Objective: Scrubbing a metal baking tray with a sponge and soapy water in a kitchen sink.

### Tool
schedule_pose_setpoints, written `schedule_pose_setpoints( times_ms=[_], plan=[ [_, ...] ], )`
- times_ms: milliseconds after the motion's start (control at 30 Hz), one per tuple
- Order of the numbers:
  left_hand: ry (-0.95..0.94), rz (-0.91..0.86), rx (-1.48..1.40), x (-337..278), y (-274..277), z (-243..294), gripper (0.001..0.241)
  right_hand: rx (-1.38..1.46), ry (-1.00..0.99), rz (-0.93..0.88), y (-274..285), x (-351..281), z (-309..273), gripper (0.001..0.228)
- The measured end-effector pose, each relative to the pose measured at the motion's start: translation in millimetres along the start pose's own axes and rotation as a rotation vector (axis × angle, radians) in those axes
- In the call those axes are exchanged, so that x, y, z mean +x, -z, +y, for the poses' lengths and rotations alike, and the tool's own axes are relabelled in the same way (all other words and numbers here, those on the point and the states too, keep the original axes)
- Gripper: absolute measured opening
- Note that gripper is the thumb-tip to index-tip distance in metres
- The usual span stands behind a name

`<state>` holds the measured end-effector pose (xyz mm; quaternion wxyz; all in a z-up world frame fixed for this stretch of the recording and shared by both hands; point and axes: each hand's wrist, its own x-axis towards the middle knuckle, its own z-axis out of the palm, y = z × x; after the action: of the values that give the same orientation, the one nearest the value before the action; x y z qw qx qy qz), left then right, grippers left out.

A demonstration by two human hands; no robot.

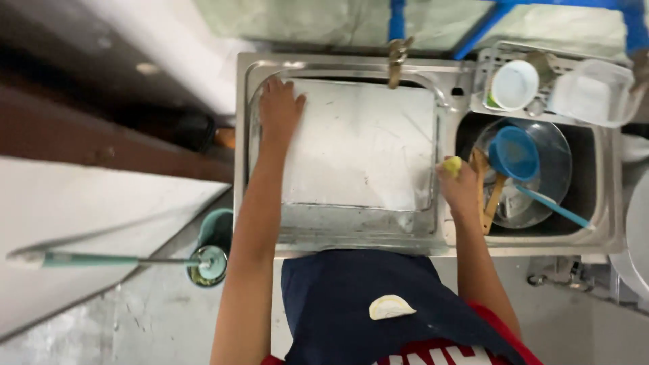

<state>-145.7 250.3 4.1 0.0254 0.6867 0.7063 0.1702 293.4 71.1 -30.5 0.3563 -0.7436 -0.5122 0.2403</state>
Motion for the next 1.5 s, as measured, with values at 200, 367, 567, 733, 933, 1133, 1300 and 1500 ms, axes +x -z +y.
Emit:
schedule_pose_setpoints(
  times_ms=[200,367,567,733,933,1133,1300,1500],
  plan=[
    [-0.355,-0.199,0.052,30.1,-21.6,7.3,0.058,-0.168,-0.268,-0.178,-20.0,15.1,-8.2,0.05],
    [-0.508,-0.216,0.093,40.1,-39.5,21.3,0.069,-0.192,-0.288,-0.216,-15.7,-4.8,-63.3,0.069],
    [-0.619,-0.308,-0.019,62.5,-8.9,14.3,0.061,-0.006,-0.252,-0.232,-16.6,-3.8,-49.3,0.065],
    [-0.575,-0.247,-0.418,43.5,65.0,-16.2,0.044,0.404,-0.417,-0.224,-1.4,-9.7,-111.9,0.03],
    [-0.413,-0.328,-0.093,16.6,169.9,-5.8,0.046,0.549,-0.415,-0.355,-5.7,-22.5,-126.5,0.036],
    [-0.312,-0.399,-0.038,3.5,195.0,1.9,0.046,0.575,-0.43,-0.394,5.2,-44.5,-128.2,0.04],
    [-0.339,-0.375,-0.173,-19.9,250.5,47.0,0.038,0.734,-0.474,-0.329,14.9,-52.3,-116.7,0.04],
    [-0.579,-0.003,-0.382,-74.2,303.2,99.6,0.032,1.008,-0.573,-0.181,37.0,-37.0,-60.4,0.042]
  ],
)
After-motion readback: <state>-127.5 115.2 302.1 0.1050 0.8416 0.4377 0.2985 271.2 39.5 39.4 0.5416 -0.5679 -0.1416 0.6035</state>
